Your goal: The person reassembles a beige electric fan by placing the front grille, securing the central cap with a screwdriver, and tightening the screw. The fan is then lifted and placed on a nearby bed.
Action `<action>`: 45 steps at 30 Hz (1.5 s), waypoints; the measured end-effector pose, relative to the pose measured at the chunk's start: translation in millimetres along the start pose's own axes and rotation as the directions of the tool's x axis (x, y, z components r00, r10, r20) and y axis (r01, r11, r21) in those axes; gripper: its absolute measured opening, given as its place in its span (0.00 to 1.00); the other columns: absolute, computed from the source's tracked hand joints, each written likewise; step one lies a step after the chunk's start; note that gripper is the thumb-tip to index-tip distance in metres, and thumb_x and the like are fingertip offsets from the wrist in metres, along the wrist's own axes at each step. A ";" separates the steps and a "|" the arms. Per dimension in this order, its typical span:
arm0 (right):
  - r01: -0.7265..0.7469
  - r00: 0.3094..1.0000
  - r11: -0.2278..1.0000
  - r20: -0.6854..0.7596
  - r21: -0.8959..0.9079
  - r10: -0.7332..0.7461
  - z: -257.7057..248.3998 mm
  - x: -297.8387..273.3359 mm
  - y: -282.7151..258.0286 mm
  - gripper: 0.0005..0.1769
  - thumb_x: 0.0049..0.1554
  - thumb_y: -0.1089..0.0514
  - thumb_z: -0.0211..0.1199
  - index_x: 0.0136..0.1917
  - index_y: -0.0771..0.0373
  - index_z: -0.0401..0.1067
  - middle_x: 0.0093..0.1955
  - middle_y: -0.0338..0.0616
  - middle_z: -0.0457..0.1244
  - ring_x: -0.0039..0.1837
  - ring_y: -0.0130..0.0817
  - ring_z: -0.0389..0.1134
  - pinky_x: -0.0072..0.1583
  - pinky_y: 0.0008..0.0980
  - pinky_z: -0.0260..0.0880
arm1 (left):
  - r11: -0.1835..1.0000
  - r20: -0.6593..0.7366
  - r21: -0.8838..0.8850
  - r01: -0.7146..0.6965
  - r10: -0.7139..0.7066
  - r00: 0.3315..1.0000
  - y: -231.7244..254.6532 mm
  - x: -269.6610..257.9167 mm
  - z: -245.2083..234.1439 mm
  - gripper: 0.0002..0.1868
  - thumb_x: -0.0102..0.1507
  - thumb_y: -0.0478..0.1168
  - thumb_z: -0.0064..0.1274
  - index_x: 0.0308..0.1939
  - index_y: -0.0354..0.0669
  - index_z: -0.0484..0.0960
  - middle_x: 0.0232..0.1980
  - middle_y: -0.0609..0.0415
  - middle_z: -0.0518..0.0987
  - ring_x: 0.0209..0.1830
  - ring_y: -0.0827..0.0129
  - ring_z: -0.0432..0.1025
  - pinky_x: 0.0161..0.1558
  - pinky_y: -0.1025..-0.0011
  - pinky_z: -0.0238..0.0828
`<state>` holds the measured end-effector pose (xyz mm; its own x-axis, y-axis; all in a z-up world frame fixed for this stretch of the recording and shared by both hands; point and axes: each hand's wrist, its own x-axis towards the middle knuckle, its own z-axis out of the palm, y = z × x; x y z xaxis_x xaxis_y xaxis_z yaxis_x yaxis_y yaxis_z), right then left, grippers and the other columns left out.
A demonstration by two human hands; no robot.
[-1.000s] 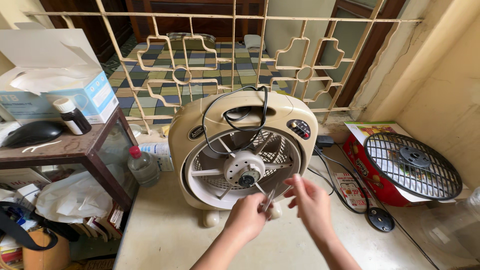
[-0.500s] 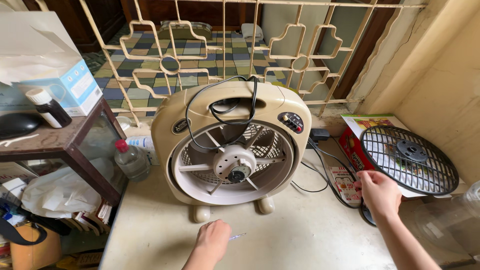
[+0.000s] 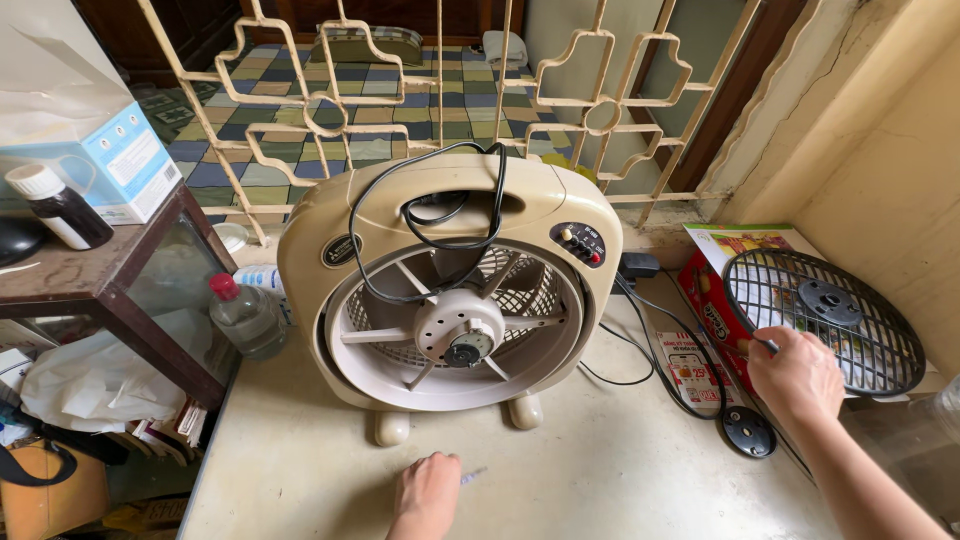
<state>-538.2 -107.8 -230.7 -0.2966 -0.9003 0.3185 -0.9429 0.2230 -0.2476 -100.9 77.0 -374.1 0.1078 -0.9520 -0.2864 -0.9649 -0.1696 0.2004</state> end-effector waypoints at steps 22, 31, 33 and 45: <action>0.150 0.988 0.909 0.099 -0.389 -0.120 54.7 65.0 58.0 0.20 0.57 0.50 0.60 0.63 0.51 0.75 0.58 0.52 0.69 0.65 0.52 0.68 0.55 0.50 0.75 | 0.994 -0.059 0.056 -0.096 0.100 0.993 2.7 4.7 -25.2 0.09 0.59 0.27 0.54 0.41 0.41 0.81 0.48 0.43 0.79 0.51 0.51 0.77 0.52 0.56 0.74; 0.151 0.960 0.839 0.279 -0.523 0.001 45.1 86.3 65.8 0.24 0.58 0.33 0.62 0.66 0.36 0.76 0.56 0.44 0.74 0.59 0.46 0.77 0.55 0.44 0.79 | 0.923 -0.074 -0.373 0.093 -0.130 0.989 23.1 -1.7 -67.7 0.09 0.62 0.46 0.59 0.41 0.47 0.84 0.43 0.49 0.84 0.47 0.56 0.78 0.54 0.57 0.73; 0.115 0.960 0.858 0.279 -0.501 0.035 42.7 87.1 66.0 0.33 0.52 0.28 0.67 0.69 0.34 0.75 0.58 0.43 0.74 0.59 0.45 0.77 0.55 0.42 0.79 | 0.884 -0.047 -0.442 0.155 -0.196 0.980 29.3 -1.6 -75.4 0.10 0.64 0.49 0.56 0.41 0.52 0.87 0.43 0.52 0.85 0.47 0.56 0.78 0.52 0.58 0.75; 0.115 0.967 0.906 0.256 -0.408 -0.008 52.3 100.8 82.4 0.31 0.55 0.37 0.70 0.71 0.36 0.75 0.55 0.44 0.75 0.57 0.43 0.77 0.54 0.42 0.78 | 0.814 0.057 -0.520 0.260 -0.270 0.961 38.6 -1.6 -83.3 0.11 0.64 0.50 0.53 0.45 0.56 0.86 0.44 0.55 0.85 0.47 0.61 0.79 0.50 0.61 0.75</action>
<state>-637.8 -199.7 -266.9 -0.2406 -0.9677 0.0754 -0.9501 0.2506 0.1856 -118.3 50.7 -287.8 0.3505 -0.8546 -0.3831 -0.6327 -0.5177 0.5759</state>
